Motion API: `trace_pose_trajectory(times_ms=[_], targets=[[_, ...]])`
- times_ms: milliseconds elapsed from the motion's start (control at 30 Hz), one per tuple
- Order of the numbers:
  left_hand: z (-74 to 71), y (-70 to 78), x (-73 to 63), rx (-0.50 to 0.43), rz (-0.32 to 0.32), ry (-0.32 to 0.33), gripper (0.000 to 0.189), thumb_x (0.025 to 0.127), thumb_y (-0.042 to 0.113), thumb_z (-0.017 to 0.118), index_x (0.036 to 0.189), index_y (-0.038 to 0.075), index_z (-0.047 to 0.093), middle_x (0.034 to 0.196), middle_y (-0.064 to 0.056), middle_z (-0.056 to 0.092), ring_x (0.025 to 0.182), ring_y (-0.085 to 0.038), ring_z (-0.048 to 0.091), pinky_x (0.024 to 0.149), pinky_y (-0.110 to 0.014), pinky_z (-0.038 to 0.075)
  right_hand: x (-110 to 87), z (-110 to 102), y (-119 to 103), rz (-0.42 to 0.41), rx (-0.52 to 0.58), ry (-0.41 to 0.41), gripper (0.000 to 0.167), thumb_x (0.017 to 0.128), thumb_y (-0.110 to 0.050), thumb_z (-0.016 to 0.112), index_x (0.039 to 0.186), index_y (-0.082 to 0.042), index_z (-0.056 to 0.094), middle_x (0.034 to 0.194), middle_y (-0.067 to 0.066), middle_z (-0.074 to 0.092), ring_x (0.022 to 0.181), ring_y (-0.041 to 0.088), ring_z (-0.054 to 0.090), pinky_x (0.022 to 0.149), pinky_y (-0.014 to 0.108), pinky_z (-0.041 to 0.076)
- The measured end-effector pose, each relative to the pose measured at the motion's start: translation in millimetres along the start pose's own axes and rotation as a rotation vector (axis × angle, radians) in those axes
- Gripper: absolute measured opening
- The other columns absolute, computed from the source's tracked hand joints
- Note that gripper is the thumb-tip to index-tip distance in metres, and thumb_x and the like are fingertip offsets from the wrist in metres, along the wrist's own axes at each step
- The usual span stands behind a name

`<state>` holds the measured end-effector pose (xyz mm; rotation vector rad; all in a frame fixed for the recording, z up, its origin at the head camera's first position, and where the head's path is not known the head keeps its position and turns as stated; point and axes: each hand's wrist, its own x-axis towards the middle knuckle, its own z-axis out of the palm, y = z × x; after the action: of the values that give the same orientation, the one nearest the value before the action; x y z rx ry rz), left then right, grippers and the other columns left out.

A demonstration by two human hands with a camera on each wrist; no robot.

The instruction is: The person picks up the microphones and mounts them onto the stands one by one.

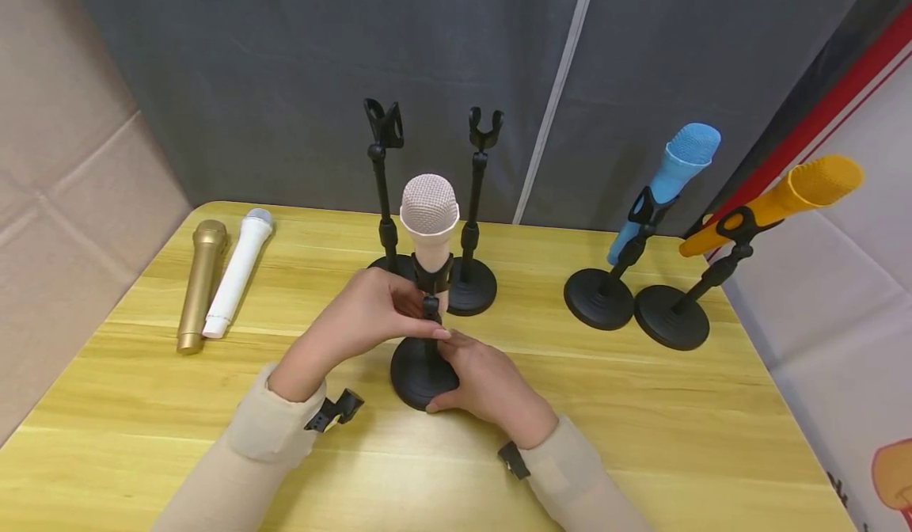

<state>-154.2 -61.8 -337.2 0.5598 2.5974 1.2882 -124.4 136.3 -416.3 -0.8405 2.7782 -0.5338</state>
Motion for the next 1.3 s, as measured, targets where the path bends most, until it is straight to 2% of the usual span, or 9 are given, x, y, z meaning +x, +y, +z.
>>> trace_pose_trajectory(times_ms=[100,300,433,533,633,800,933,1100,1300], targets=[[-2.0,1.0,-0.8,0.007,0.0,-0.012,0.027,0.076,0.036,0.089,0.09,0.015,0.079,0.087,0.006,0.077,0.08,-0.006,0.071,0.08,-0.03,0.06,0.5,0,0,-0.006,0.0,-0.001,0.072,0.073,-0.042,0.09,0.127,0.0,0.066,0.137,0.015,0.064,0.124,0.028,0.064,0.103,0.045,0.053],[-5.7,0.0,-1.9,0.066,0.144,-0.128,0.014,0.087,0.022,0.08,0.099,0.015,0.08,0.095,0.005,0.079,0.092,-0.009,0.074,0.087,-0.029,0.06,1.4,-1,0,0.002,0.02,-0.008,0.081,0.072,-0.041,0.091,0.136,-0.001,0.061,0.143,0.014,0.061,0.129,0.028,0.062,0.106,0.044,0.051],[-2.4,-3.4,0.5,0.069,0.192,-0.163,0.014,0.089,0.023,0.078,0.1,0.013,0.079,0.094,0.005,0.078,0.091,-0.007,0.072,0.087,-0.028,0.059,0.6,0,1,0.014,0.043,-0.013,0.083,0.073,-0.039,0.091,0.139,-0.003,0.058,0.144,0.013,0.06,0.129,0.027,0.061,0.107,0.044,0.05],[0.9,-5.0,2.1,0.094,0.201,-0.138,0.016,0.087,0.027,0.08,0.096,0.014,0.079,0.09,0.007,0.077,0.083,-0.004,0.068,0.079,-0.025,0.056,0.1,0,1,0.026,0.047,-0.019,0.079,0.073,-0.039,0.091,0.136,-0.004,0.061,0.141,0.013,0.062,0.127,0.027,0.063,0.106,0.045,0.051],[1.3,-5.1,2.1,0.127,0.179,-0.088,0.02,0.083,0.033,0.084,0.093,0.016,0.08,0.086,0.009,0.076,0.077,-0.004,0.064,0.074,-0.024,0.054,-0.3,0,0,0.038,0.045,-0.022,0.077,0.072,-0.041,0.091,0.134,-0.004,0.062,0.14,0.013,0.063,0.127,0.027,0.063,0.106,0.045,0.051],[-3.6,-3.4,0.4,0.143,0.11,-0.047,0.027,0.076,0.038,0.089,0.093,0.019,0.08,0.091,0.01,0.078,0.087,-0.007,0.071,0.081,-0.029,0.058,-0.1,0,0,0.04,0.036,-0.025,0.081,0.073,-0.043,0.09,0.137,-0.004,0.062,0.147,0.014,0.058,0.131,0.028,0.06,0.108,0.045,0.05],[-7.9,-2.8,0.2,0.119,0.104,-0.067,0.024,0.077,0.034,0.089,0.094,0.02,0.08,0.093,0.008,0.078,0.093,-0.01,0.072,0.086,-0.032,0.059,0.9,0,0,0.024,0.021,-0.015,0.081,0.073,-0.042,0.09,0.137,-0.002,0.062,0.148,0.015,0.056,0.131,0.03,0.06,0.108,0.045,0.05],[-10.6,-4.5,0.5,0.071,0.152,-0.121,0.022,0.08,0.027,0.087,0.099,0.018,0.081,0.098,0.005,0.079,0.09,-0.007,0.073,0.083,-0.026,0.059,1.2,0,0,0.011,0.016,-0.01,0.08,0.072,-0.042,0.091,0.136,-0.002,0.062,0.146,0.015,0.058,0.131,0.029,0.061,0.107,0.045,0.05],[-9.7,-4.8,-1.0,0.09,0.209,-0.172,0.016,0.087,0.021,0.081,0.102,0.014,0.079,0.101,0.003,0.078,0.091,-0.008,0.074,0.082,-0.023,0.059,0.5,-1,0,0.007,0.037,-0.014,0.081,0.073,-0.04,0.091,0.138,-0.003,0.06,0.145,0.013,0.059,0.13,0.028,0.061,0.107,0.045,0.05]])
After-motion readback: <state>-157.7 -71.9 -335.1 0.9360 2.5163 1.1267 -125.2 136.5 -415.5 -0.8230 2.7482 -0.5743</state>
